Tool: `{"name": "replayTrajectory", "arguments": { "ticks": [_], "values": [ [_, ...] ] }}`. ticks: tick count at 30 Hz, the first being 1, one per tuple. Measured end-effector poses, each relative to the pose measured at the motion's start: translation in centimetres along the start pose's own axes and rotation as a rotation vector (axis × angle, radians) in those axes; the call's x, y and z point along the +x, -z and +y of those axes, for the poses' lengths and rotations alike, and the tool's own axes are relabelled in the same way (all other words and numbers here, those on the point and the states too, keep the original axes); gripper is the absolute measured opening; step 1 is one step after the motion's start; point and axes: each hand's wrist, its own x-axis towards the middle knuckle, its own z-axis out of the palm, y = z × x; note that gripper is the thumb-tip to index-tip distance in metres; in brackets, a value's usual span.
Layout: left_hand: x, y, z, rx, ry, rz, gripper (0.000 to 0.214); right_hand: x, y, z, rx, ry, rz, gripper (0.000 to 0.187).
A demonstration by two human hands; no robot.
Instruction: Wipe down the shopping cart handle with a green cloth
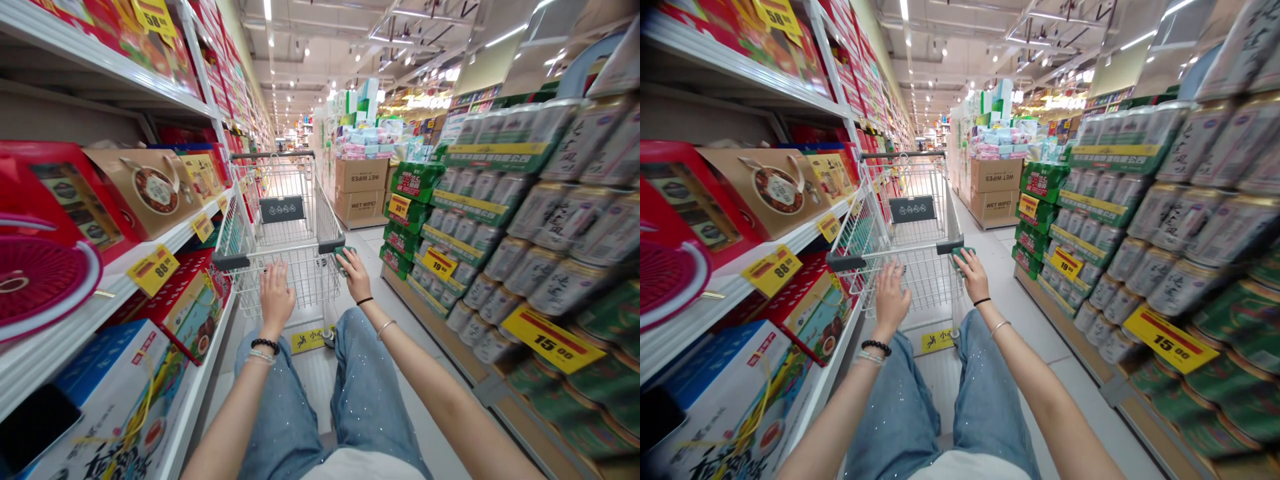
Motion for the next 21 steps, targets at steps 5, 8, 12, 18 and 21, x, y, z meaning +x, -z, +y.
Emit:
{"name": "replayTrajectory", "arguments": {
  "ticks": [5, 8, 12, 18, 21],
  "values": [
    [-3.4, -3.3, 0.8, 0.088, 0.025, -0.205, 0.07, -2.1, -1.4, -0.8, 0.053, 0.067, -0.111, 0.057],
    [-3.4, -3.9, 1.0, 0.151, 0.094, -0.221, 0.069, -2.1, -2.0, -1.4, 0.036, 0.072, -0.064, 0.056],
    [-2.9, -3.8, 1.0, 0.157, 0.129, -0.194, 0.069, -1.7, -3.5, -2.0, 0.016, 0.059, -0.057, 0.053],
    [-2.8, -3.5, 0.7, 0.155, 0.162, -0.223, 0.068, -3.4, -4.0, -2.3, 0.04, 0.095, -0.161, 0.051],
    [-2.7, -3.3, 0.8, 0.2, 0.184, -0.271, 0.071, -2.4, -3.2, -2.6, 0.062, 0.082, -0.203, 0.055]
  ]
}}
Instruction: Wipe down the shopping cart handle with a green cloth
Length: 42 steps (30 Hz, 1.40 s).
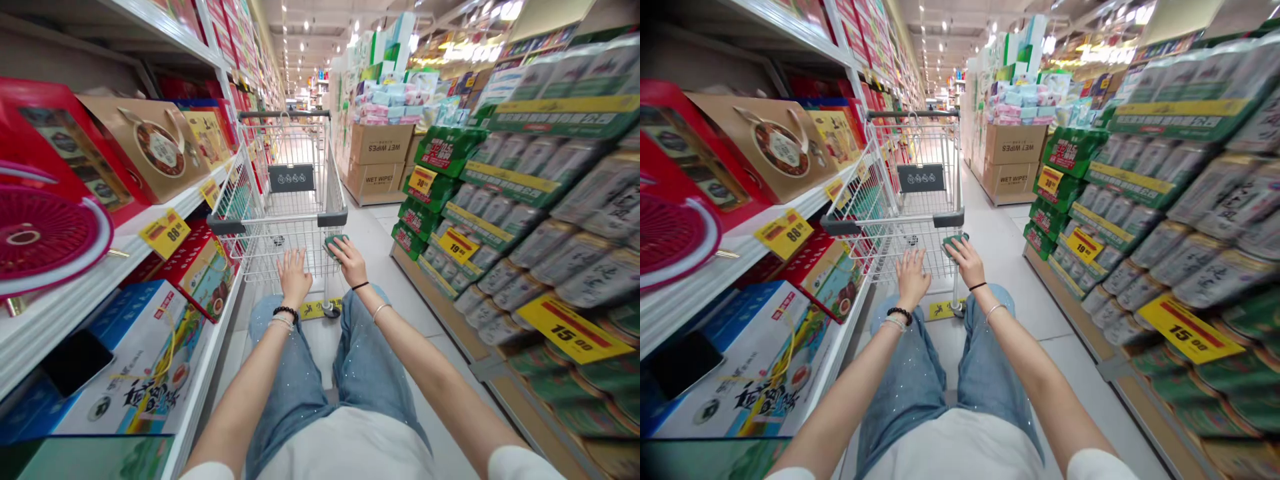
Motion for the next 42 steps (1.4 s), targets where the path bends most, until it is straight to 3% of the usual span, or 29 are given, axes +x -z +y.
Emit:
{"name": "replayTrajectory", "arguments": {
  "ticks": [6, 15, 21, 28, 33, 38, 42],
  "values": [
    [-0.2, 0.3, 0.5, 0.021, 0.015, -0.034, 0.072, -0.1, -0.6, -0.7, -0.004, -0.067, -0.018, 0.058],
    [-0.4, -0.7, 0.7, 0.02, -0.009, -0.001, 0.077, 0.4, 0.0, -1.0, -0.035, -0.02, -0.003, 0.061],
    [-0.6, -0.7, 1.3, 0.027, -0.026, -0.011, 0.075, -1.1, -0.5, -1.9, -0.081, -0.056, -0.014, 0.063],
    [-1.0, -0.1, 2.0, 0.026, -0.036, -0.038, 0.077, 0.5, -0.5, -2.9, -0.108, -0.034, -0.026, 0.057],
    [-1.3, 0.0, 1.7, 0.039, -0.065, -0.038, 0.074, -0.3, -0.2, -3.5, -0.096, -0.026, -0.071, 0.062],
    [-1.6, -0.4, 1.2, 0.038, -0.074, -0.013, 0.076, 1.2, -0.1, -4.4, -0.097, -0.016, -0.028, 0.059],
    [-1.6, -0.2, 1.2, 0.026, -0.067, -0.03, 0.076, 0.1, -1.0, -4.6, -0.066, -0.02, -0.103, 0.057]
  ]
}}
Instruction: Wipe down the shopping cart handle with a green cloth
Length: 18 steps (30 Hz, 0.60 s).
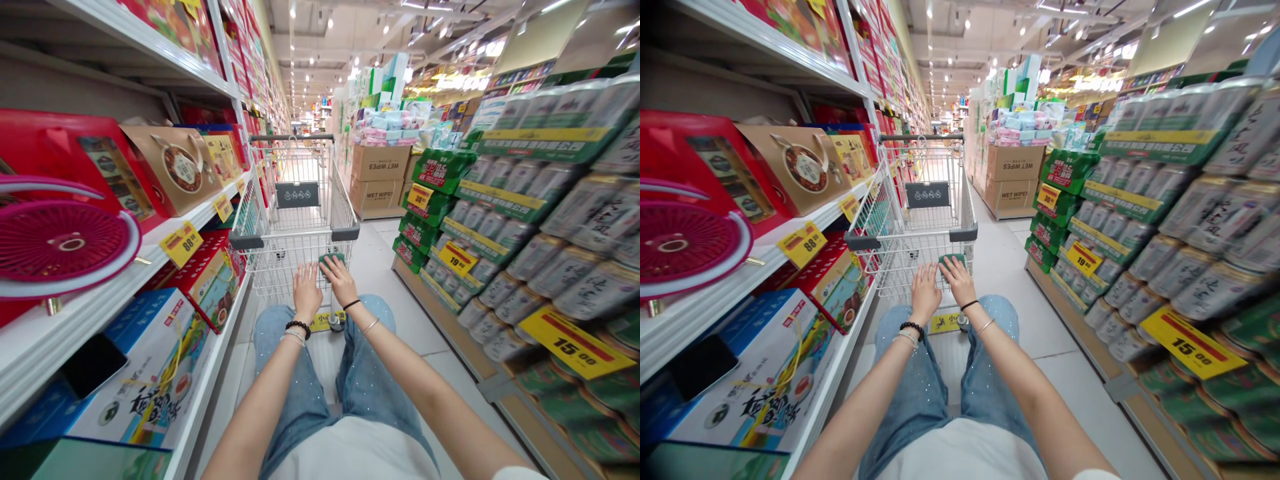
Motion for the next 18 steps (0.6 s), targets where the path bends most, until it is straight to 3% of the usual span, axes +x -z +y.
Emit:
{"name": "replayTrajectory", "arguments": {
  "ticks": [5, 9, 13, 18],
  "values": [
    [-0.7, 0.5, -0.9, -0.003, 0.0, 0.006, 0.074, -0.1, 0.4, -0.1, 0.036, 0.0, 0.0, 0.067],
    [-2.1, 0.5, -2.8, 0.051, 0.135, 0.077, 0.076, 1.1, 0.0, -0.6, 0.038, 0.024, 0.059, 0.063],
    [-2.7, 1.2, -5.1, 0.079, 0.243, 0.093, 0.074, -0.2, -1.4, -1.2, 0.045, 0.016, 0.025, 0.061],
    [-2.0, 1.9, -6.6, 0.084, 0.224, 0.12, 0.062, 0.6, -0.9, -2.0, 0.027, 0.026, 0.099, 0.065]
  ]
}}
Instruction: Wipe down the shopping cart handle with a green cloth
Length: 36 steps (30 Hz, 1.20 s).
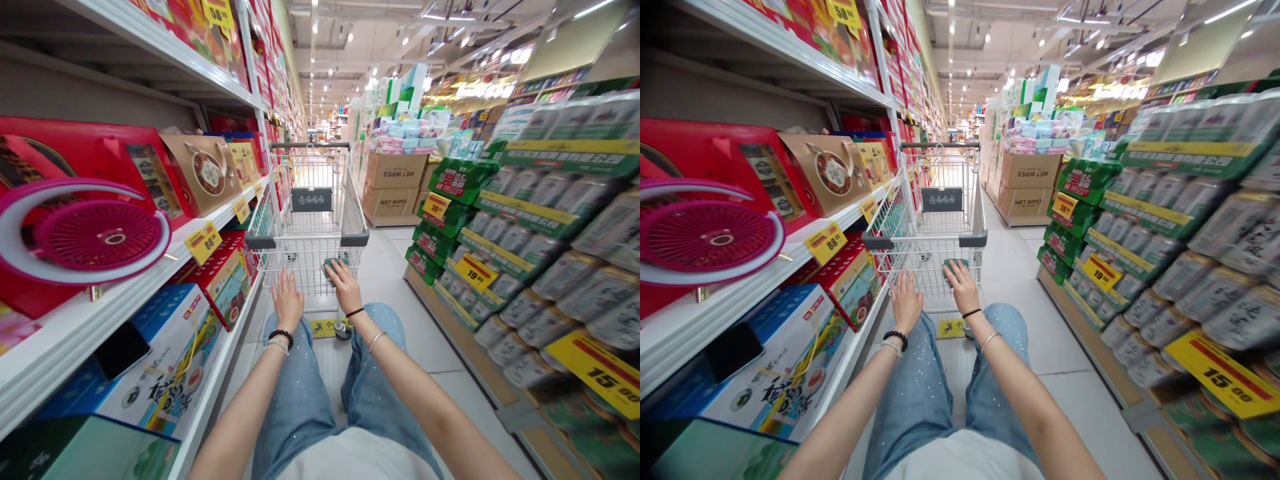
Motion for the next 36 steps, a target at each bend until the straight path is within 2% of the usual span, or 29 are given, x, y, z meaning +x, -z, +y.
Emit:
{"name": "replayTrajectory", "arguments": {
  "ticks": [4, 10, 13, 16, 19, 23, 26, 28, 32, 36],
  "values": [
    [0.4, -0.4, -0.2, -0.007, 0.021, 0.045, 0.065, 2.2, -0.3, -0.5, -0.044, 0.02, 0.019, 0.059],
    [1.6, 0.1, -1.7, 0.032, 0.005, 0.016, 0.07, -0.5, -2.0, -0.5, -0.044, 0.041, -0.124, 0.053],
    [2.7, 0.6, -2.7, 0.033, 0.006, -0.019, 0.07, -0.2, -1.7, -0.7, -0.042, 0.046, -0.076, 0.057],
    [3.2, 0.7, -3.1, 0.021, 0.016, -0.025, 0.071, 1.9, -1.4, -1.2, -0.038, 0.049, -0.003, 0.059],
    [3.3, 0.5, -3.0, 0.009, 0.016, -0.015, 0.072, 3.0, -2.1, -1.3, -0.044, 0.05, 0.008, 0.054],
    [3.0, 0.6, -2.9, 0.009, -0.006, -0.032, 0.071, 1.1, -3.4, -1.1, -0.007, 0.025, -0.046, 0.051],
    [2.9, 0.8, -2.8, 0.009, -0.018, -0.048, 0.071, 0.1, -3.0, -1.0, 0.063, -0.016, -0.055, 0.062],
    [2.7, 0.9, -2.5, 0.007, -0.025, -0.04, 0.072, 0.7, -2.3, -1.2, 0.097, -0.026, -0.031, 0.067],
    [2.1, 0.8, -1.8, 0.004, -0.032, -0.021, 0.072, 2.3, -1.7, -1.5, 0.084, 0.001, -0.002, 0.063],
    [1.4, 0.8, -1.0, -0.007, -0.054, -0.022, 0.071, 1.1, -2.4, -1.6, 0.05, -0.021, 0.016, 0.06]
  ]
}}
